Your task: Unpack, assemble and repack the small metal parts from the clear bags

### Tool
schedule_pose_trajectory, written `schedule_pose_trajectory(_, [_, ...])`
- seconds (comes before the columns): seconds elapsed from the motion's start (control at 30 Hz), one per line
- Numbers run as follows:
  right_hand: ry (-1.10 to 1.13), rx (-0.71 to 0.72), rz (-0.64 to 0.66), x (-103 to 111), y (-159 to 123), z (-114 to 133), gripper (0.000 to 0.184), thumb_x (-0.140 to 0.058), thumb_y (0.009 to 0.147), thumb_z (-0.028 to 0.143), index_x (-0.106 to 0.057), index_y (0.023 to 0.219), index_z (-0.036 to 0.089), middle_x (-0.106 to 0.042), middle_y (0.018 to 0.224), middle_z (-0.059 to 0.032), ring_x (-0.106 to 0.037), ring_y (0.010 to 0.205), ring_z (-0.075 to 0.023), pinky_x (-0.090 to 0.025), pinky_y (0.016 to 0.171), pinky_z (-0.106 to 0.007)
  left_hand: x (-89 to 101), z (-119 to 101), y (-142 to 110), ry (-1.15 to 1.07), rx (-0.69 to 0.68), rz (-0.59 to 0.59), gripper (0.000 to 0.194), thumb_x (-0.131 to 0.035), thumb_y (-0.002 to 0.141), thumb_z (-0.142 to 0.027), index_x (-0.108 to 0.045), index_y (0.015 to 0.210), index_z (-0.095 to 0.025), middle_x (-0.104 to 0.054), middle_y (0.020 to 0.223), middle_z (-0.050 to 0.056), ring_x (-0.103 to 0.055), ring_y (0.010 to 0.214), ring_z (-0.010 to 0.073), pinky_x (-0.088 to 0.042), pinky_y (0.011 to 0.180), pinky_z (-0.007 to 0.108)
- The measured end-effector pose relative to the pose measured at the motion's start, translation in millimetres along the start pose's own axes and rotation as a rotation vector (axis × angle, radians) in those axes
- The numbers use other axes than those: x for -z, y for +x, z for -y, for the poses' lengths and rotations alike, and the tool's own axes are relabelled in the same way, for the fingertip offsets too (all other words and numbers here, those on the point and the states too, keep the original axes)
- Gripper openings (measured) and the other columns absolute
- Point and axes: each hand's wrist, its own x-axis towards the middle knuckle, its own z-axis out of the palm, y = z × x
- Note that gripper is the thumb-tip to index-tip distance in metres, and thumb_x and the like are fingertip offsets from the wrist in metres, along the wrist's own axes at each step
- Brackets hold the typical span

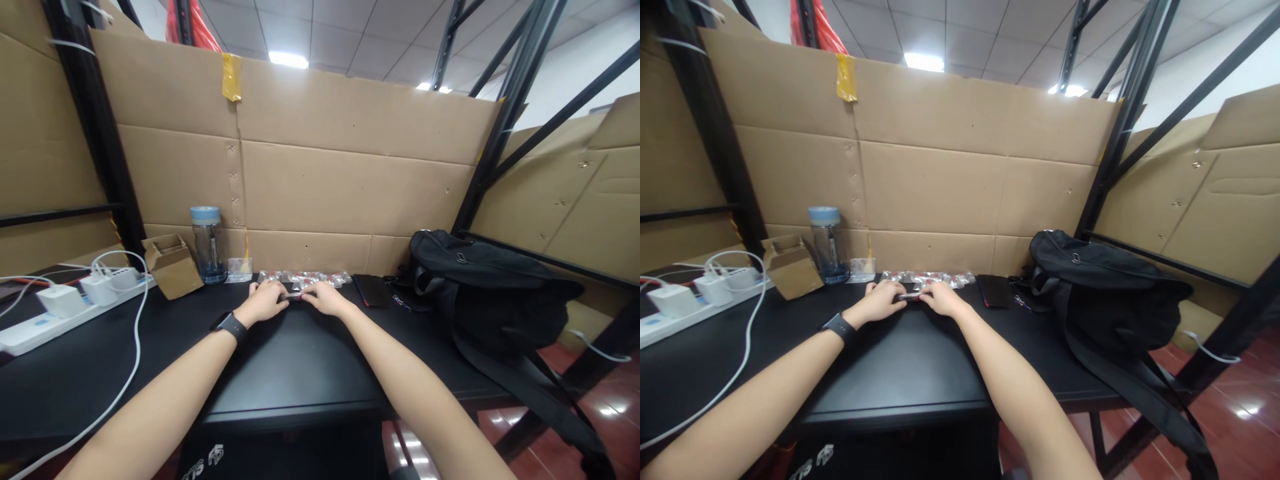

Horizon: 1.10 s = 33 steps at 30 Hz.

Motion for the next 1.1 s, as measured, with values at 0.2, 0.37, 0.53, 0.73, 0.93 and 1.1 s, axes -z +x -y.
schedule_pose_trajectory(0.2, [-0.005, -0.12, -0.084, 7, 1, 5, 0.032, -0.049, 0.1, 0.028, -0.077, 0.088, 0.019, -0.078, 0.085, -0.0043, -0.071, 0.081, -0.0178, -0.046, 0.078, -0.025, 11.0, 7, 11, -0.058, 0.173, -0.109, 0.023, -0.057, 0.092, -0.04, -0.075, 0.088, -0.026, -0.073, 0.118, 0.007, -0.057, 0.119, 0.0349, -0.035, 0.099, 0.052])
schedule_pose_trajectory(0.37, [-0.063, -0.217, -0.154, 20, -2, 0, 0.026, -0.055, 0.095, 0.024, -0.076, 0.11, 0.022, -0.078, 0.095, -0.0043, -0.072, 0.088, -0.0178, -0.048, 0.08, -0.024, 8.6, 25, 29, 0.08, 0.37, -0.175, 0.027, -0.056, 0.092, -0.038, -0.076, 0.086, -0.021, -0.071, 0.121, 0.013, -0.052, 0.122, 0.0384, -0.037, 0.096, 0.05])
schedule_pose_trajectory(0.53, [-0.087, -0.221, 0.023, 37, -10, -17, 0.029, -0.072, 0.082, 0.027, -0.076, 0.11, 0.021, -0.077, 0.11, -0.0071, -0.071, 0.099, -0.0225, -0.05, 0.086, -0.027, 10.0, 42, 29, 0.37, 0.306, -0.182, 0.035, -0.061, 0.087, -0.047, -0.078, 0.085, -0.017, -0.067, 0.122, 0.022, -0.046, 0.126, 0.0451, -0.035, 0.099, 0.056])
schedule_pose_trajectory(0.73, [0.042, -0.23, 0.317, 50, -17, -30, 0.059, -0.09, 0.057, 0.028, -0.075, 0.114, 0.023, -0.076, 0.108, -0.0044, -0.071, 0.097, -0.0226, -0.052, 0.084, -0.026, 50.1, 78, 11, 0.201, 0.131, 0.21, 0.031, -0.059, 0.085, -0.045, -0.078, 0.1, -0.026, -0.075, 0.114, 0.009, -0.064, 0.107, 0.0327, -0.045, 0.094, 0.044])
schedule_pose_trajectory(0.93, [-0.057, -0.26, 0.258, 42, -14, -32, 0.038, -0.085, 0.064, 0.022, -0.076, 0.101, 0.02, -0.074, 0.096, -0.0045, -0.07, 0.086, -0.0203, -0.051, 0.075, -0.026, 58.7, 85, -1, -0.058, 0.029, 0.397, 0.032, -0.071, 0.071, -0.042, -0.077, 0.097, -0.024, -0.079, 0.101, 0.003, -0.071, 0.093, 0.0231, -0.049, 0.083, 0.027])
schedule_pose_trajectory(1.1, [-0.002, -0.26, 0.229, 40, -15, -35, 0.048, -0.086, 0.062, 0.025, -0.072, 0.108, 0.02, -0.072, 0.095, -0.0027, -0.067, 0.074, -0.016, -0.049, 0.066, -0.024, 52.9, 73, 0, 0.028, 0.047, 0.374, 0.016, -0.07, 0.072, -0.032, -0.077, 0.084, -0.025, -0.078, 0.088, 0.002, -0.07, 0.084, 0.0226, -0.046, 0.075, 0.027])
